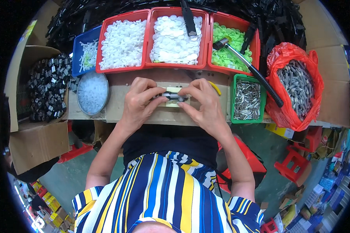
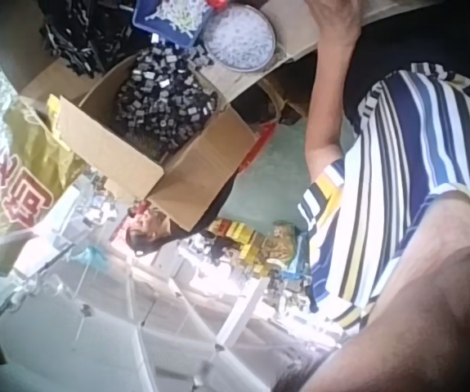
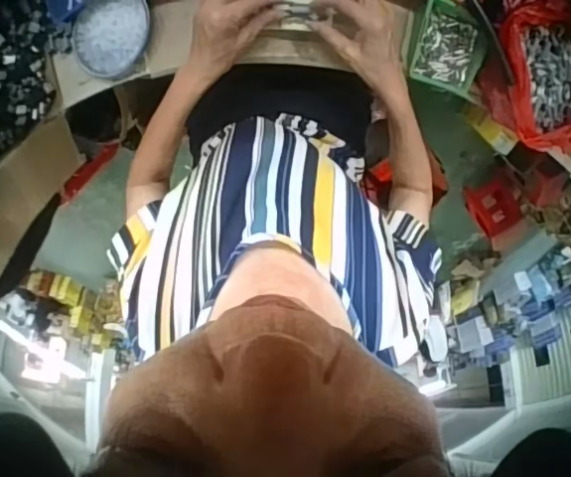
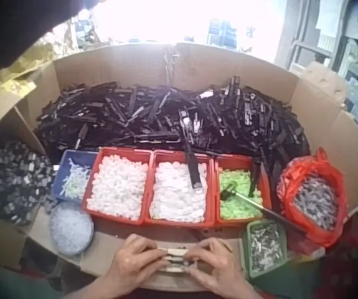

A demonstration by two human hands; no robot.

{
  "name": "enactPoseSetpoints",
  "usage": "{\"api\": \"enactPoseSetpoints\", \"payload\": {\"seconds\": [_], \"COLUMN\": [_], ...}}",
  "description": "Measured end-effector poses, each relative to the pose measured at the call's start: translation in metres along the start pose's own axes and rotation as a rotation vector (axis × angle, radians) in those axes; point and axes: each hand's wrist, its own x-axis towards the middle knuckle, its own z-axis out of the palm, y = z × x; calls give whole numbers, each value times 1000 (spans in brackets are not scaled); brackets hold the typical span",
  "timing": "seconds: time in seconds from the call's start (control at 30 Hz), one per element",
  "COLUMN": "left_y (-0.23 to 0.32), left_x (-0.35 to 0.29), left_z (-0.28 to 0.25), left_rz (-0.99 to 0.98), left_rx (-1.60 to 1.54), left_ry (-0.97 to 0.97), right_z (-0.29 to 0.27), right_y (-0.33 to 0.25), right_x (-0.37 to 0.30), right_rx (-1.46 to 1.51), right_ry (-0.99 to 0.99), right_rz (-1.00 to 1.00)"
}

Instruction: Manually assemble small plastic and metal components using a jig and hand tools in a factory setting.

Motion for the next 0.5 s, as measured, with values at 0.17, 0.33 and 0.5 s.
{"api": "enactPoseSetpoints", "payload": {"seconds": [0.17,0.33,0.5], "left_y": [-1,-1,0], "left_x": [-3,-5,-8], "left_z": [-3,-3,-6], "left_rz": [-21,-23,-21], "left_rx": [-8,-9,-21], "left_ry": [-20,-29,8], "right_z": [1,0,-4], "right_y": [-1,-7,-8], "right_x": [-2,0,5], "right_rx": [-34,-133,-126], "right_ry": [28,1,-59], "right_rz": [-22,-76,-55]}}
